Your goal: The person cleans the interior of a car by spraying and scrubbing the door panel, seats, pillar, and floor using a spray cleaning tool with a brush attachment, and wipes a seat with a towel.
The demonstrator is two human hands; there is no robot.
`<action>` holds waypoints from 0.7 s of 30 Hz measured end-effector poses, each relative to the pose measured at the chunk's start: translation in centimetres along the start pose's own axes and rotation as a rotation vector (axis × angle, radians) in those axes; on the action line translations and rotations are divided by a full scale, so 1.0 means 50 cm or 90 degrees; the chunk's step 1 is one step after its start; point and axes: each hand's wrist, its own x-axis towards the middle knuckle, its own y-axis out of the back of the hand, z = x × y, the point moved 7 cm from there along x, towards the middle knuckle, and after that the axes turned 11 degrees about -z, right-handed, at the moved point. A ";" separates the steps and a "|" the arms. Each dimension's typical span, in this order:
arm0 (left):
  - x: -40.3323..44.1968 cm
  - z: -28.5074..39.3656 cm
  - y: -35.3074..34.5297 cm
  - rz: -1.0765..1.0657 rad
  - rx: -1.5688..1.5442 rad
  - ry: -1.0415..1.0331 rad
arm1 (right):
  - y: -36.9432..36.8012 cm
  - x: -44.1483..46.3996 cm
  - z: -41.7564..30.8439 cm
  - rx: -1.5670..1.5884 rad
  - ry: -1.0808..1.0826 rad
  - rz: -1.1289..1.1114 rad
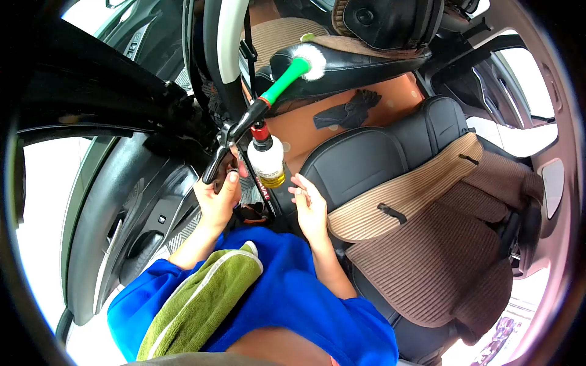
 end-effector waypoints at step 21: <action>0.166 -0.297 0.099 0.197 0.198 -0.116 | -0.057 -0.033 0.070 -0.035 -0.105 -0.077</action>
